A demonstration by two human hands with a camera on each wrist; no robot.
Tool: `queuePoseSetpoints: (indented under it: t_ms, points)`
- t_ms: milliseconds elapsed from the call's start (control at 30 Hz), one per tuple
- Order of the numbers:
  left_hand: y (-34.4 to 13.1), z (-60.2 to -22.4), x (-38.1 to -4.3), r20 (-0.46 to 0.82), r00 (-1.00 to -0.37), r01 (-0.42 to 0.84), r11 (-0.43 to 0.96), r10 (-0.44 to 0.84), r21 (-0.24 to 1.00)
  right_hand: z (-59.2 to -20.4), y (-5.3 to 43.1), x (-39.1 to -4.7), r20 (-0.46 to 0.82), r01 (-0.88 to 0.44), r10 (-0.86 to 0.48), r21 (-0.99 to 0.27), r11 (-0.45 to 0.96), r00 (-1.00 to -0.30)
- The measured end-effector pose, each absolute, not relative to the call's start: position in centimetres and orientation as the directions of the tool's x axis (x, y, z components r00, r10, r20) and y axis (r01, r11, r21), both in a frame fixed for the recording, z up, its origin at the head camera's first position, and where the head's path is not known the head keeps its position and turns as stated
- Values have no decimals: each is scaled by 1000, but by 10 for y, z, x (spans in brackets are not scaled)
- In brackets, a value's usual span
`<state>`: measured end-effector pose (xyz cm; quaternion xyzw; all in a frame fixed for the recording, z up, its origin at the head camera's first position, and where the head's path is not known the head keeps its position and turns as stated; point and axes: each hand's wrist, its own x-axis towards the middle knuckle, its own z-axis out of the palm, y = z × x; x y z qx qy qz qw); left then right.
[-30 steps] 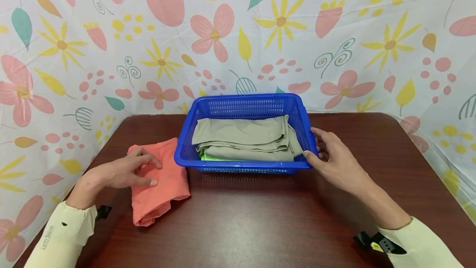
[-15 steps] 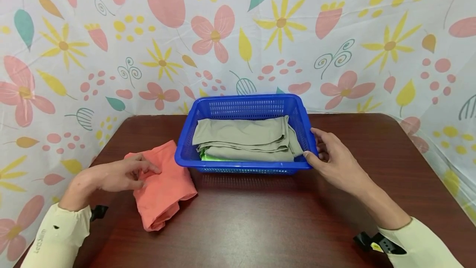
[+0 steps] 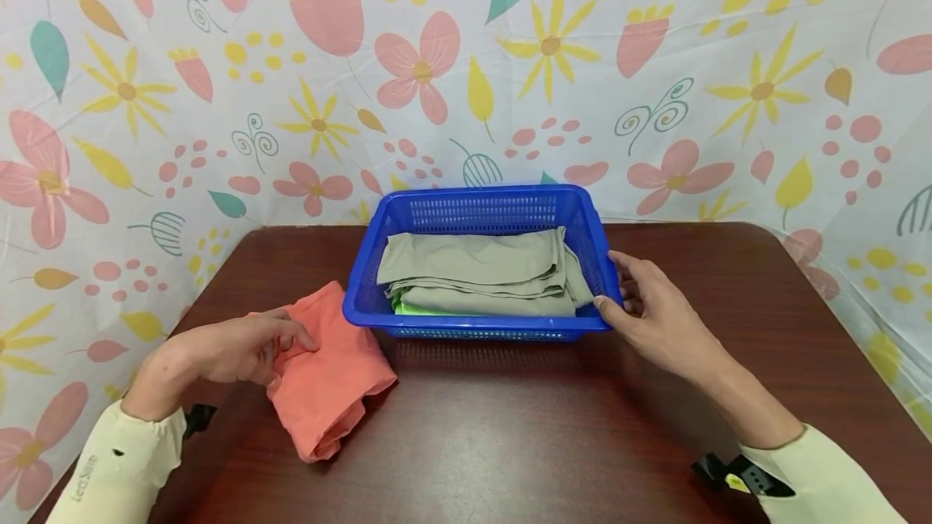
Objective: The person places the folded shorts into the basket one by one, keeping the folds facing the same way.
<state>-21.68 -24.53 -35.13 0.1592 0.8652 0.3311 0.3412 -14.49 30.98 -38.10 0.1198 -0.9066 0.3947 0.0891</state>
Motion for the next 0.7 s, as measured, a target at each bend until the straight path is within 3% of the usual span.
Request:
queuePoseSetpoints:
  t_ms: [33,233,433,700]
  points:
    - [-245,-351,-217,-490,-718,39,732,494,681,-381,310,-145,257,-288,-146,-695,659,-955]
    - [-243,-353,-216,-428,-718,286,794,549,537,-381,310,-145,256,-289,-148,-699,654,-955]
    - [-237,-354,-213,-409,-696,350,776,591,526,-380,309,-144,254,-287,-148,-696,659,-956]
    - [-228,-359,-205,-249,-737,553,772,629,314,-381,309,-145,253,-286,-148,-699,655,-956]
